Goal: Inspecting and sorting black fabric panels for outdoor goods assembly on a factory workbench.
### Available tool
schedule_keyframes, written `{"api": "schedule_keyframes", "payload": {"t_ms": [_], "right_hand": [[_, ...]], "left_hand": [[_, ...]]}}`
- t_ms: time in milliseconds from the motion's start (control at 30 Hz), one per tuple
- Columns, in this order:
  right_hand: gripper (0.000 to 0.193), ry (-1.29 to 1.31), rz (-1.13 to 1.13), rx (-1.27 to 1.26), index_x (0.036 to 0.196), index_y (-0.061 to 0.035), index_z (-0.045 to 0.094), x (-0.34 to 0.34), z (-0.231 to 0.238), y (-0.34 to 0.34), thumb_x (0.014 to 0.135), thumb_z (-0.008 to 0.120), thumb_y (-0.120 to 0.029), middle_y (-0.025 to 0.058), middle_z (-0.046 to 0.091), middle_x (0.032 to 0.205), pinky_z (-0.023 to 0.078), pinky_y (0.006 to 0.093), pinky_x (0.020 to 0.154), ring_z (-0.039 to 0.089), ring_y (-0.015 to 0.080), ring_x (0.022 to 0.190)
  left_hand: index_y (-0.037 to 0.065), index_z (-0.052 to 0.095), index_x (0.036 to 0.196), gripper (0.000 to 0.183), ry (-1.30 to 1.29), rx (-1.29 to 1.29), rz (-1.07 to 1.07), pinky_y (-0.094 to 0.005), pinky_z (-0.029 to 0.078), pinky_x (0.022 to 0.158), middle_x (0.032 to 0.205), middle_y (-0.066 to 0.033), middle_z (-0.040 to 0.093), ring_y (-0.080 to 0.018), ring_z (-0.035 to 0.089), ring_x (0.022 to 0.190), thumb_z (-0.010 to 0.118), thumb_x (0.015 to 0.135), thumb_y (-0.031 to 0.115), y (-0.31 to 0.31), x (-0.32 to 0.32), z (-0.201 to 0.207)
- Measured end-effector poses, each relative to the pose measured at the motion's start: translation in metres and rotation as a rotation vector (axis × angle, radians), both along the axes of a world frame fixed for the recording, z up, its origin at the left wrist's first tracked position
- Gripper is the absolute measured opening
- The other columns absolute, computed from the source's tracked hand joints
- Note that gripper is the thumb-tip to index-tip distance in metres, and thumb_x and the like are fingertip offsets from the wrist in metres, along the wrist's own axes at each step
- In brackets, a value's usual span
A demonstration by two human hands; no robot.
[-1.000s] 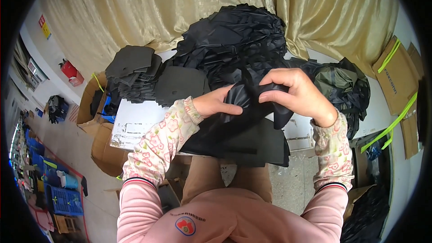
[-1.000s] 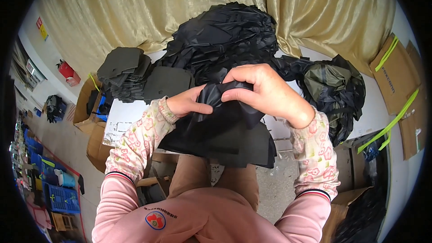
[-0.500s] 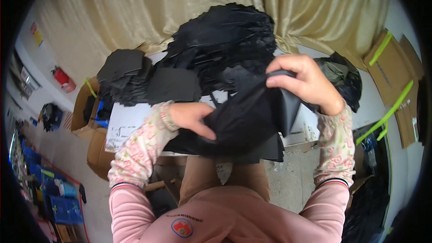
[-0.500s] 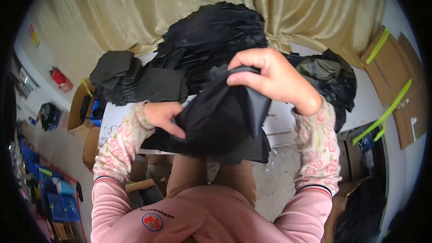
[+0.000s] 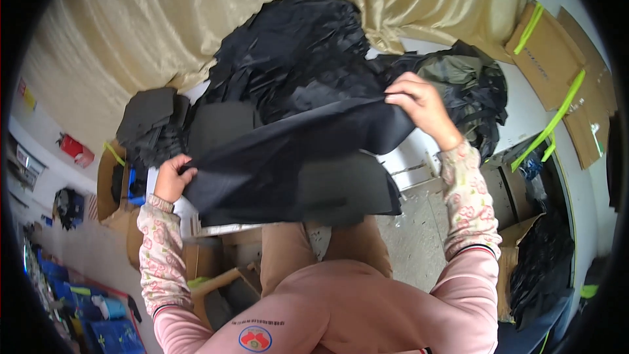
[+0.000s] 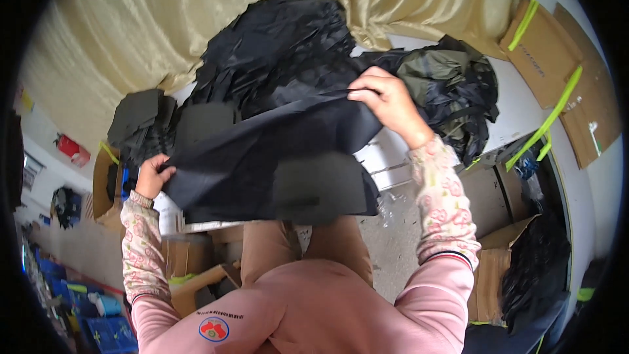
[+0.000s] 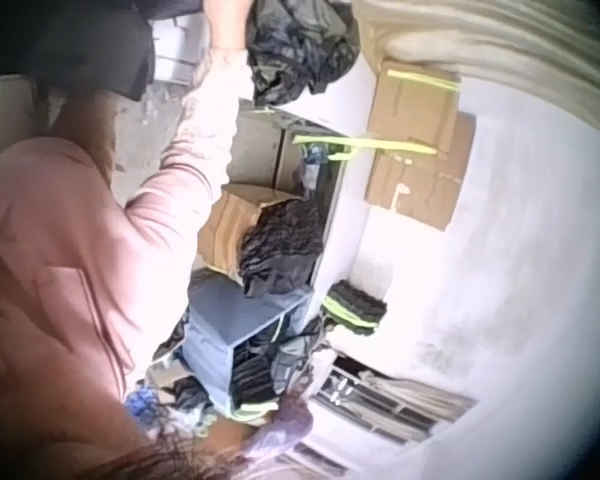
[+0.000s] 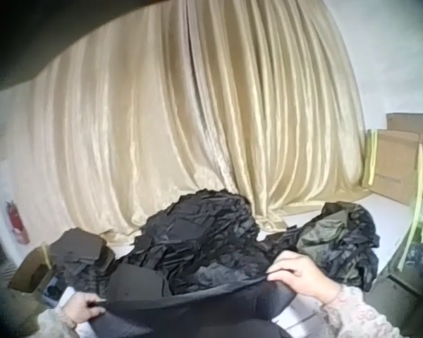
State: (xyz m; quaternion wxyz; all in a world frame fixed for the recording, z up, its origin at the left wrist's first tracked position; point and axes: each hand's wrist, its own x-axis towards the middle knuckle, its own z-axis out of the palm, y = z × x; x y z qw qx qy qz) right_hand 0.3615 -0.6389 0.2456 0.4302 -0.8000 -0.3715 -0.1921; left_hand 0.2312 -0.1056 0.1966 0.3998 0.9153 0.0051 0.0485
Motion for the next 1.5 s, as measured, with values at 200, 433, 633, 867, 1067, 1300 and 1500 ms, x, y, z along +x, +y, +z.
{"api": "schedule_keyframes", "payload": {"t_ms": [200, 433, 633, 867, 1067, 1300, 1500], "right_hand": [[0.012, 0.123, -0.056, -0.133, 0.083, -0.0038, 0.069, -0.061, -0.061, -0.025, 0.071, 0.069, -0.002, 0.0074, 0.058, 0.082, 0.046, 0.0326, 0.073, 0.056, 0.0239, 0.082], [0.016, 0.183, -0.046, -0.476, 0.083, -0.0087, 0.070, -0.121, -0.123, -0.026, 0.070, 0.074, -0.017, 0.0046, 0.060, 0.087, 0.044, 0.0354, 0.080, 0.055, 0.0247, 0.088], [0.037, 0.168, 0.017, -0.412, 0.105, -0.0054, 0.066, -0.125, -0.091, 0.016, 0.075, 0.073, -0.027, 0.0111, 0.062, 0.109, 0.043, 0.0393, 0.094, 0.054, 0.0282, 0.109], [0.024, 0.388, 0.250, 0.018, 0.109, 0.0014, 0.061, -0.087, -0.087, 0.127, 0.089, 0.060, -0.011, 0.0149, 0.063, 0.104, 0.047, 0.0323, 0.084, 0.060, 0.0276, 0.097], [0.016, 1.061, 0.403, 0.160, 0.096, 0.0021, 0.061, -0.096, -0.089, 0.179, 0.094, 0.055, -0.012, 0.0031, 0.061, 0.073, 0.045, 0.0232, 0.063, 0.057, 0.0073, 0.071], [0.014, 0.830, 0.363, 0.180, 0.090, 0.0018, 0.063, -0.095, -0.101, 0.176, 0.092, 0.059, -0.011, -0.0014, 0.061, 0.075, 0.042, 0.0201, 0.065, 0.051, 0.0037, 0.070], [0.013, 0.811, 0.348, 0.177, 0.091, 0.0006, 0.063, -0.101, -0.108, 0.173, 0.089, 0.065, -0.012, -0.0039, 0.058, 0.072, 0.040, 0.0202, 0.058, 0.048, 0.0028, 0.065]], "left_hand": [[0.001, 0.065, 0.097, 0.021, -0.353, 0.001, 0.277, -0.0267, 0.048, 0.083, 0.092, -0.0064, 0.068, -0.0141, 0.063, 0.091, 0.056, 0.081, -0.009, -0.013, -0.043, -0.073], [0.010, 0.066, 0.107, 0.037, -0.175, 0.195, 0.299, -0.0344, 0.050, 0.084, 0.101, -0.0138, 0.068, -0.0300, 0.065, 0.093, 0.054, 0.076, -0.008, -0.028, -0.071, -0.177], [0.012, 0.056, 0.125, 0.054, -0.097, -0.001, 0.131, -0.0366, 0.044, 0.093, 0.114, -0.0212, 0.060, -0.0375, 0.058, 0.107, 0.057, 0.074, -0.003, -0.031, -0.070, -0.159], [0.010, 0.056, 0.124, 0.045, -0.223, 0.102, -0.321, -0.0377, 0.049, 0.084, 0.116, -0.0145, 0.062, -0.0338, 0.060, 0.095, 0.064, 0.079, 0.011, -0.143, -0.036, -0.048], [0.009, 0.065, 0.110, 0.034, -0.037, 0.179, -0.875, -0.0355, 0.049, 0.073, 0.099, -0.0103, 0.065, -0.0299, 0.061, 0.086, 0.069, 0.077, 0.016, -0.154, -0.020, -0.037], [0.014, 0.059, 0.122, 0.051, -0.132, 0.753, 0.213, -0.0509, 0.022, 0.111, 0.139, -0.0131, 0.045, -0.0298, 0.032, 0.136, 0.075, 0.075, 0.026, -0.018, 0.064, -0.084], [0.013, 0.056, 0.123, 0.055, 0.143, 0.726, 0.041, -0.0555, 0.017, 0.112, 0.144, -0.0142, 0.038, -0.0309, 0.023, 0.140, 0.075, 0.074, 0.026, -0.004, 0.077, -0.069]]}}
